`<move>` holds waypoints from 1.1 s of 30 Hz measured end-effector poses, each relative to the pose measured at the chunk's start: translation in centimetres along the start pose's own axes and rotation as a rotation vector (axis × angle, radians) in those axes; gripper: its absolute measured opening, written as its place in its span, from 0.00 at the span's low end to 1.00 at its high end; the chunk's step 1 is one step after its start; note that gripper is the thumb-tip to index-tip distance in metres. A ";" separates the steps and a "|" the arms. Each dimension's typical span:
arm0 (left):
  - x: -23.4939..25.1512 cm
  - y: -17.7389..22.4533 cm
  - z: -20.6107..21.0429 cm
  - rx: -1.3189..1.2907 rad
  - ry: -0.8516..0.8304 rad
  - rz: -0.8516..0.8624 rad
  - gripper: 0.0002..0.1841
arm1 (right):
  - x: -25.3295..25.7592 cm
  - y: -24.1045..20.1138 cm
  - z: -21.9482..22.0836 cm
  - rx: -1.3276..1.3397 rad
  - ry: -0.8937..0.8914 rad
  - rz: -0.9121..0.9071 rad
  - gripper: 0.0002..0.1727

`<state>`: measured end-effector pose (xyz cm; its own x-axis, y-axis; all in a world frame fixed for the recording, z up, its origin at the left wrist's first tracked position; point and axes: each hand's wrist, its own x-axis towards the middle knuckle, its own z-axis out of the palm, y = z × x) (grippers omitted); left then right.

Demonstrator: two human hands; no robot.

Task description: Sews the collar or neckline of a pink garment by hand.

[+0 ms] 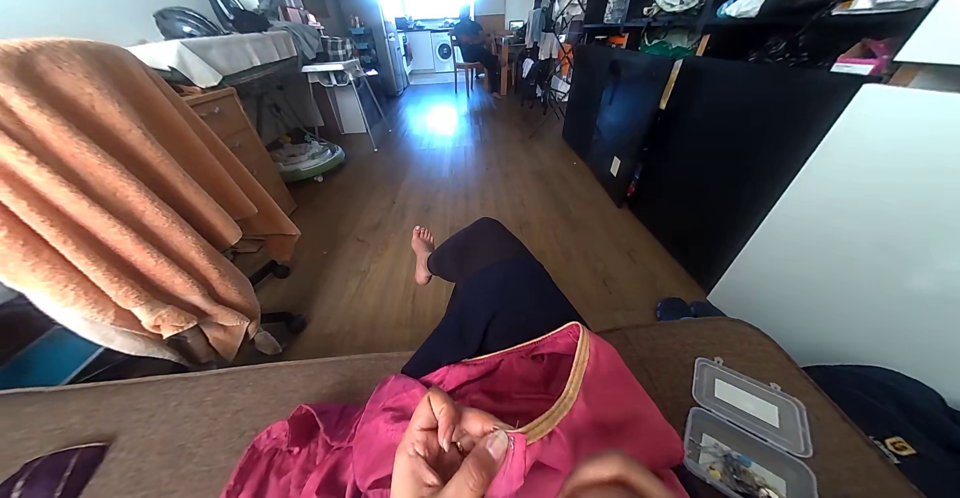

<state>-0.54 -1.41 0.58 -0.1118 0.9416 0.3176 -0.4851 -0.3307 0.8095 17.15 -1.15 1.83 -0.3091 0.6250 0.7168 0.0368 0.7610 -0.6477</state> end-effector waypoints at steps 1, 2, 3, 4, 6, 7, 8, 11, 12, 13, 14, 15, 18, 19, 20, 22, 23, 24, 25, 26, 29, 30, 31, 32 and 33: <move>0.0 0.0 0.0 0.000 -0.015 -0.004 0.18 | 0.1 0.0 -0.2 -0.056 0.049 0.010 0.07; -0.1 0.1 0.1 -0.005 -0.026 -0.005 0.18 | 0.2 0.2 -0.2 -0.115 0.084 0.010 0.06; -0.1 0.0 0.1 -0.013 -0.035 -0.005 0.18 | 0.3 0.4 -0.2 -0.166 0.103 0.007 0.04; -0.1 0.1 0.2 -0.013 -0.043 -0.007 0.19 | 0.3 0.6 -0.1 -0.205 0.114 0.006 0.04; -0.3 0.0 0.4 -0.012 -0.056 -0.010 0.18 | 0.2 0.6 0.2 -0.246 0.126 0.011 0.04; -0.3 0.0 0.4 -0.013 -0.059 -0.011 0.18 | 0.2 0.6 0.2 -0.258 0.125 0.013 0.04; -0.4 0.0 0.4 -0.013 -0.060 -0.013 0.18 | 0.1 0.6 0.2 -0.266 0.124 0.014 0.05; -0.4 0.1 0.4 -0.023 -0.059 -0.018 0.17 | 0.2 0.6 0.2 -0.278 0.120 0.015 0.05; -0.3 0.1 0.4 -0.025 -0.058 -0.020 0.17 | 0.2 0.6 0.2 -0.280 0.115 0.013 0.06; -0.3 0.1 0.4 -0.026 -0.059 -0.020 0.17 | 0.2 0.6 0.2 -0.280 0.111 0.010 0.06; -0.3 0.1 0.4 -0.029 -0.060 -0.020 0.18 | 0.2 0.6 0.1 -0.277 0.106 0.007 0.06; -0.3 0.1 0.4 -0.033 -0.062 -0.020 0.17 | 0.2 0.6 0.1 -0.274 0.100 0.008 0.06; -0.3 0.1 0.3 -0.035 -0.068 -0.021 0.17 | 0.2 0.4 0.1 -0.267 0.092 0.015 0.07; -0.3 0.2 0.3 -0.029 -0.068 -0.021 0.18 | 0.2 0.4 0.1 -0.263 0.092 0.015 0.07; -0.3 0.2 0.3 -0.021 -0.068 -0.020 0.18 | 0.2 0.4 0.0 -0.256 0.092 0.015 0.07; -0.3 0.2 0.2 -0.022 -0.082 -0.019 0.18 | 0.3 0.4 -0.1 -0.225 0.093 0.034 0.06; -0.3 0.2 0.2 -0.026 -0.096 -0.021 0.17 | 0.3 0.5 -0.2 -0.199 0.094 0.055 0.06; -0.3 0.3 0.2 -0.033 -0.115 -0.027 0.16 | 0.3 0.5 -0.3 -0.163 0.095 0.080 0.05; -0.3 0.3 0.2 -0.040 -0.134 -0.036 0.16 | 0.4 0.7 -0.5 -0.114 0.098 0.105 0.05; -0.3 0.3 0.2 -0.050 -0.152 -0.047 0.16 | 0.4 0.8 -0.6 -0.051 0.100 0.131 0.05; -0.4 0.0 0.5 -0.072 -0.210 -0.061 0.16 | 0.5 0.9 -0.7 0.175 0.087 0.220 0.06; -0.5 -0.2 0.6 -0.072 -0.221 -0.056 0.16 | 0.6 0.9 -0.7 0.221 0.080 0.237 0.07; -0.6 -0.3 0.7 -0.060 -0.220 -0.041 0.16 | 0.7 0.8 -0.7 0.214 0.074 0.231 0.10; -0.6 -0.3 0.8 -0.033 -0.204 -0.014 0.17 | 0.8 0.7 -0.7 0.142 0.075 0.195 0.12; -0.6 -0.3 0.9 0.010 -0.188 0.020 0.18 | 0.9 0.6 -0.6 0.021 0.080 0.140 0.11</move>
<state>0.49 -1.95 0.58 0.0436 0.9066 0.4197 -0.4757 -0.3506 0.8067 17.50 0.00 2.28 -0.2260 0.7372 0.6368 0.0544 0.6622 -0.7473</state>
